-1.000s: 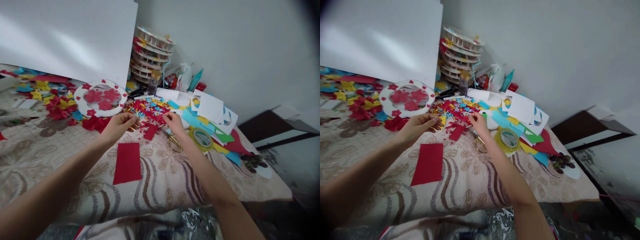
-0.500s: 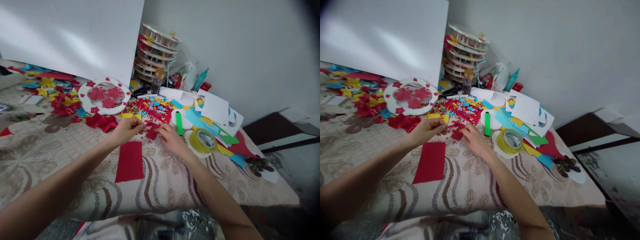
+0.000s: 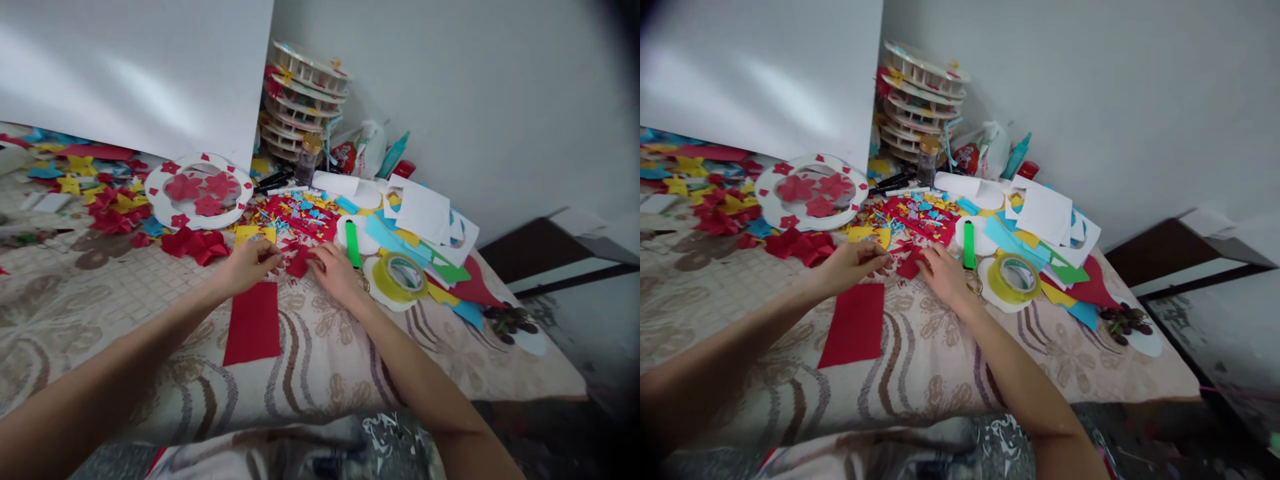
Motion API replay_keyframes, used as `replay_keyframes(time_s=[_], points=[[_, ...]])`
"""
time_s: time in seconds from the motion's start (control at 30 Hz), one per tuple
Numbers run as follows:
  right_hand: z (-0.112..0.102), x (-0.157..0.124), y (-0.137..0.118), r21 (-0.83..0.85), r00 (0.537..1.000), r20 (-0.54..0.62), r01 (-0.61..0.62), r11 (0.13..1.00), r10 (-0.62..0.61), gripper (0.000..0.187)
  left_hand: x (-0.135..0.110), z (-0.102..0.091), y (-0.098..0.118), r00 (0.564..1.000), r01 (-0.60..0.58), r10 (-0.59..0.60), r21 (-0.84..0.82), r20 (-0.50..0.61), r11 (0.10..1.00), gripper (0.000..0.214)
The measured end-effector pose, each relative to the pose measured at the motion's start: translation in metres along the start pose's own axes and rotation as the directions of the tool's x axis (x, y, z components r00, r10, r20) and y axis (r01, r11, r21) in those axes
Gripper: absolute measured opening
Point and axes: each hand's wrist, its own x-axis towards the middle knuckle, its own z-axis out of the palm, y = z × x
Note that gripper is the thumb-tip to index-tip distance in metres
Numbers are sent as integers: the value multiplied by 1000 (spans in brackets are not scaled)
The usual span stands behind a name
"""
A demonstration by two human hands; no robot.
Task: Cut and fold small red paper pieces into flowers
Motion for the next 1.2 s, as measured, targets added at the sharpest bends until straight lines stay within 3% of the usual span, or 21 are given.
replay_keyframes(time_s=[0.13,0.23,0.33,0.5,0.63,0.8,1.0,1.2], points=[[0,7,0,-53,991,-29,-129,990,128,26,-4,6,1,1000,-12,9,116,27,993,23],[2,12,0,-100,987,19,-158,982,161,35,-6,10,3,998,-49,39,190,55,981,22],[5,16,2,-92,983,36,-178,980,182,31,-7,11,3,996,-58,43,205,77,977,23],[3,19,7,141,981,-57,-178,974,188,7,-6,10,2,998,-46,40,162,41,986,25],[-12,14,-2,328,971,-140,-141,934,196,8,-5,9,4,993,-40,55,145,-101,989,26],[-30,6,-18,355,945,-263,-95,930,197,10,-6,13,4,987,-39,54,103,-149,994,29],[-31,3,-21,483,937,-224,-132,866,268,11,-4,21,7,991,-48,52,35,-127,998,34],[-29,4,-22,667,921,-122,-199,718,369,17,2,22,10,992,-72,80,78,-97,994,29]])
